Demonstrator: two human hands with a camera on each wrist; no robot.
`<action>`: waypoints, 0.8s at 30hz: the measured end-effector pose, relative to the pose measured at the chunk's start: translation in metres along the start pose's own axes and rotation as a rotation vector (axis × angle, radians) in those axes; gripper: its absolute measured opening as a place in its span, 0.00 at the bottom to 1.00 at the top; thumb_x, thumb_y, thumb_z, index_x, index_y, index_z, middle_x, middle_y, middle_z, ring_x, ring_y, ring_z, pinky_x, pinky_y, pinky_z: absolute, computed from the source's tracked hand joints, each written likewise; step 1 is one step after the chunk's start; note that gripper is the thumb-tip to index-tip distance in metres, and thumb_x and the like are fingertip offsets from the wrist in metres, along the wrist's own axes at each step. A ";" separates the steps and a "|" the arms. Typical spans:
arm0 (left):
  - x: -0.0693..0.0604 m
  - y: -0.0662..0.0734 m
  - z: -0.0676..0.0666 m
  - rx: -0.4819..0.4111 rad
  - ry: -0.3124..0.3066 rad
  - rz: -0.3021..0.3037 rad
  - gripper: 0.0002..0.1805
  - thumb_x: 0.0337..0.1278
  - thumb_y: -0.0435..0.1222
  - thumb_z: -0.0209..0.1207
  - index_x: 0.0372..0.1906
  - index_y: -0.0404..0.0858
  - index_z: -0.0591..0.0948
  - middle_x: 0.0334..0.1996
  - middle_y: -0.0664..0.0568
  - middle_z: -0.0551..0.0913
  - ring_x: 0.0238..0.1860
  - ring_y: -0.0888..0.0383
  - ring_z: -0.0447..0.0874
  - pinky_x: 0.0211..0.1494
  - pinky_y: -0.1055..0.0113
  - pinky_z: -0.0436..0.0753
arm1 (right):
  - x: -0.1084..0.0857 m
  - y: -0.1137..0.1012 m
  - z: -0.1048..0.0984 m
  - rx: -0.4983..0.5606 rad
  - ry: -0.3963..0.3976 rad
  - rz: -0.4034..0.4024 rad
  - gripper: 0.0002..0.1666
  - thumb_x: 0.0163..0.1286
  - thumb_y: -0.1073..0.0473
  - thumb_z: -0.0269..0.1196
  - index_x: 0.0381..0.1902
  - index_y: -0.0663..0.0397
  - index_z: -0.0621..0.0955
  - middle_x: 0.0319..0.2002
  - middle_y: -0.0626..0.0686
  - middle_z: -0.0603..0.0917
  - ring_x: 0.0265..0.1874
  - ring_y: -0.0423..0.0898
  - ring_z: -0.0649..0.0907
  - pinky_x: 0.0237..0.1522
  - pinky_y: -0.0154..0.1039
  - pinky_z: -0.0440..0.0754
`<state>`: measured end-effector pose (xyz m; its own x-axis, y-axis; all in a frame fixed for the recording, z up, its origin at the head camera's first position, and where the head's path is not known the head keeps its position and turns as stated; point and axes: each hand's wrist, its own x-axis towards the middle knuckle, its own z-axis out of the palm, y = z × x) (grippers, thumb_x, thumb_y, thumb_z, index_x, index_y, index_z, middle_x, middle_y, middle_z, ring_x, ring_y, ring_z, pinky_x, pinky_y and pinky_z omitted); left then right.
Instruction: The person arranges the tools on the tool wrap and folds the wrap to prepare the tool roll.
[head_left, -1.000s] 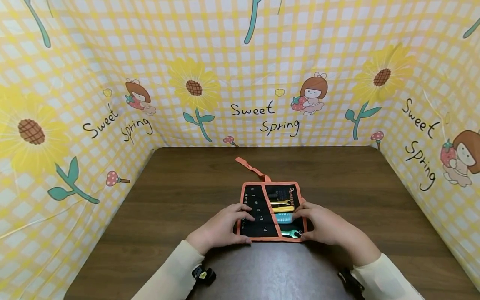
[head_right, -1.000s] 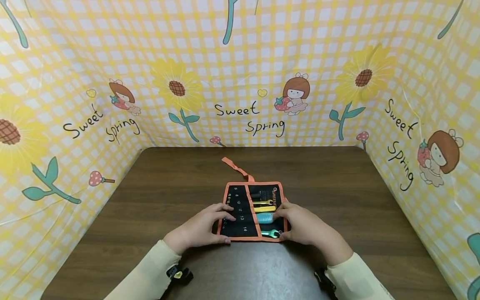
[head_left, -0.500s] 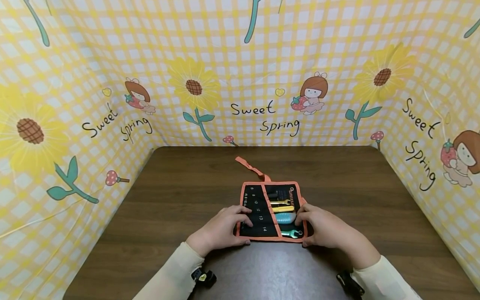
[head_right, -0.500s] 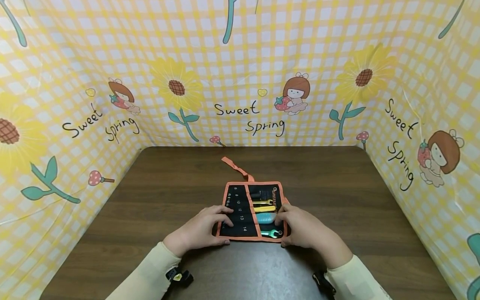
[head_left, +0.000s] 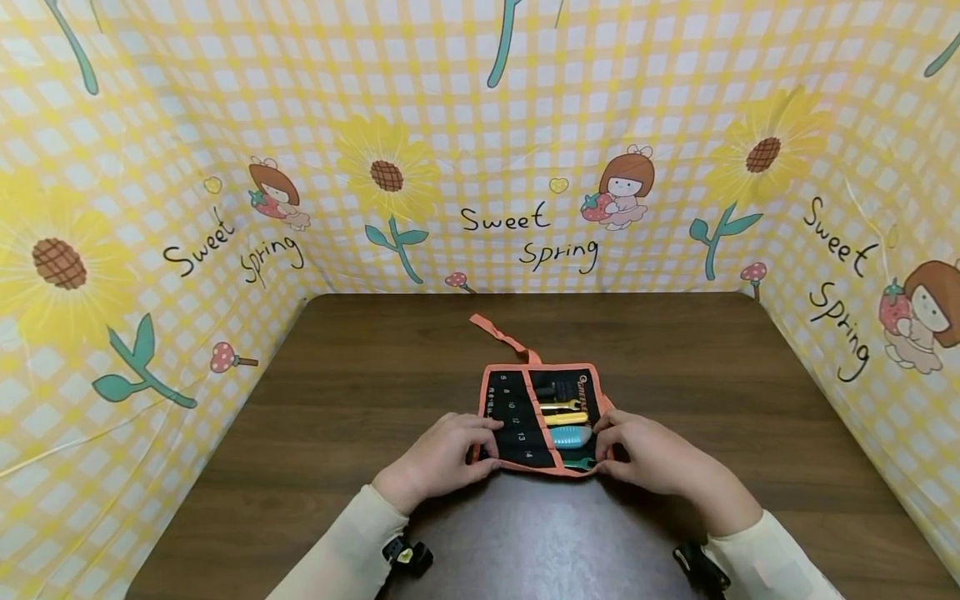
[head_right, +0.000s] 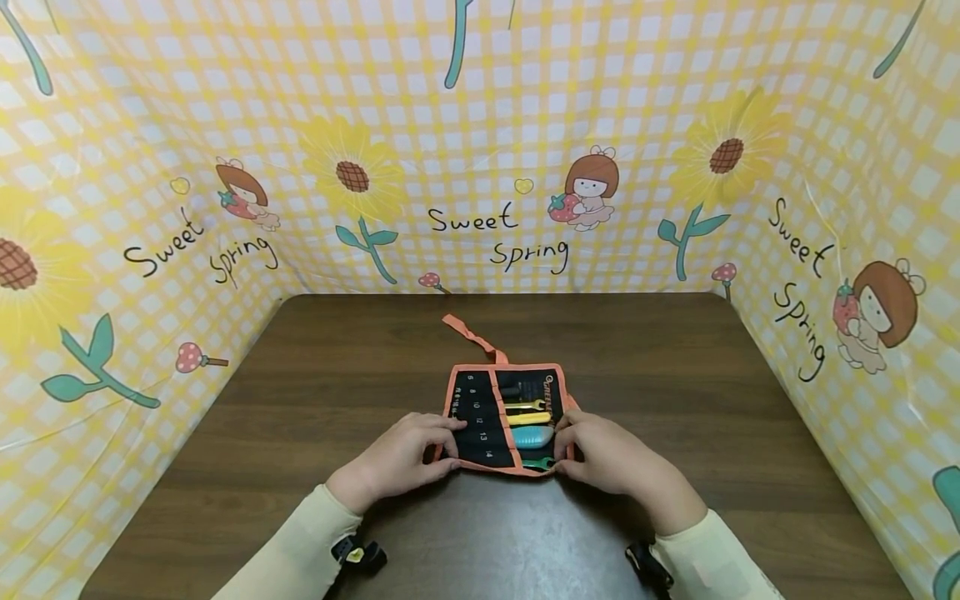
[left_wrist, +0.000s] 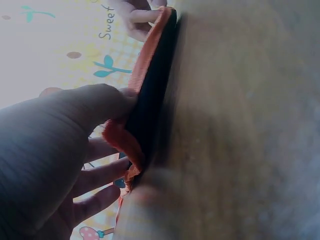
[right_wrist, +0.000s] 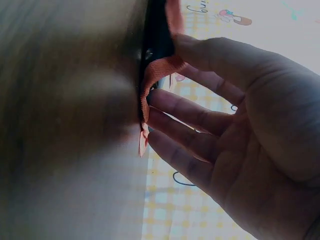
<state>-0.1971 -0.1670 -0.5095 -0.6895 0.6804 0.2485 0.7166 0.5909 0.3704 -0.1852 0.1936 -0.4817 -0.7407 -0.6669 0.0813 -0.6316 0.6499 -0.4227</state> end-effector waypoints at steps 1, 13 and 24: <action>0.001 0.000 0.000 0.001 0.007 0.006 0.08 0.65 0.45 0.71 0.32 0.58 0.83 0.61 0.52 0.85 0.62 0.57 0.83 0.64 0.50 0.78 | 0.000 0.000 0.000 0.003 0.000 0.012 0.12 0.68 0.55 0.74 0.29 0.31 0.83 0.52 0.46 0.81 0.49 0.44 0.82 0.48 0.45 0.82; 0.004 -0.002 0.000 -0.081 0.058 -0.059 0.03 0.73 0.45 0.65 0.41 0.52 0.85 0.35 0.70 0.83 0.30 0.68 0.77 0.39 0.67 0.79 | 0.003 0.005 -0.004 0.128 0.009 0.098 0.07 0.77 0.57 0.66 0.35 0.41 0.82 0.32 0.34 0.81 0.33 0.34 0.79 0.39 0.41 0.80; 0.006 -0.006 0.003 -0.220 0.074 -0.119 0.04 0.69 0.40 0.69 0.42 0.53 0.85 0.31 0.67 0.82 0.22 0.71 0.80 0.37 0.69 0.82 | 0.009 0.011 -0.002 0.182 0.096 0.002 0.12 0.68 0.69 0.70 0.38 0.46 0.83 0.37 0.42 0.82 0.33 0.37 0.85 0.39 0.41 0.85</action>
<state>-0.2053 -0.1651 -0.5133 -0.7790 0.5735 0.2534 0.5957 0.5510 0.5844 -0.1994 0.1953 -0.4840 -0.7660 -0.6220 0.1625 -0.5846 0.5688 -0.5785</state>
